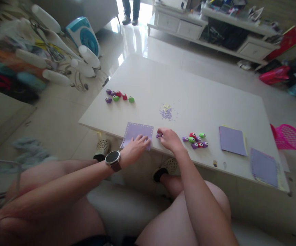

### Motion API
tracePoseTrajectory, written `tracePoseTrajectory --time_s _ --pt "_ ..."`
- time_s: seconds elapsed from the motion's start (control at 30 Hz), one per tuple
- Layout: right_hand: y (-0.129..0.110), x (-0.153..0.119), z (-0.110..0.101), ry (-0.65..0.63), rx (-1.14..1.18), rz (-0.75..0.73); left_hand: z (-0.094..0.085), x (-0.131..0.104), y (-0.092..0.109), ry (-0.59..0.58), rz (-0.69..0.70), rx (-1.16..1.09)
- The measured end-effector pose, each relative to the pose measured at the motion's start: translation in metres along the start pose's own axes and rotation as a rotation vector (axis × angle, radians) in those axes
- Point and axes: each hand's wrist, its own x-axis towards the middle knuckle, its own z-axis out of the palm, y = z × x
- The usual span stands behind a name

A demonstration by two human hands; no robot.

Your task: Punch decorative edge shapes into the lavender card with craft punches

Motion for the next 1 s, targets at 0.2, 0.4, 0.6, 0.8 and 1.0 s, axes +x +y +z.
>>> tracePoseTrajectory --time_s 0.2,0.4,0.6,0.8,1.0 --pt "0.0 0.009 0.001 -0.044 0.001 -0.006 0.006 -0.002 -0.015 0.018 0.048 -0.078" --pt "-0.01 0.011 -0.002 -0.062 -0.006 -0.013 0.012 0.0 -0.024 0.028 0.078 -0.102" --pt "-0.016 0.008 0.0 -0.076 -0.042 0.016 0.015 -0.003 -0.026 0.018 0.107 -0.108" --pt "-0.014 0.011 0.002 -0.091 0.012 0.009 0.014 -0.003 -0.023 0.016 0.096 -0.134" --pt "-0.012 0.013 0.001 -0.098 0.02 0.011 0.013 0.0 -0.023 0.019 0.106 -0.144"
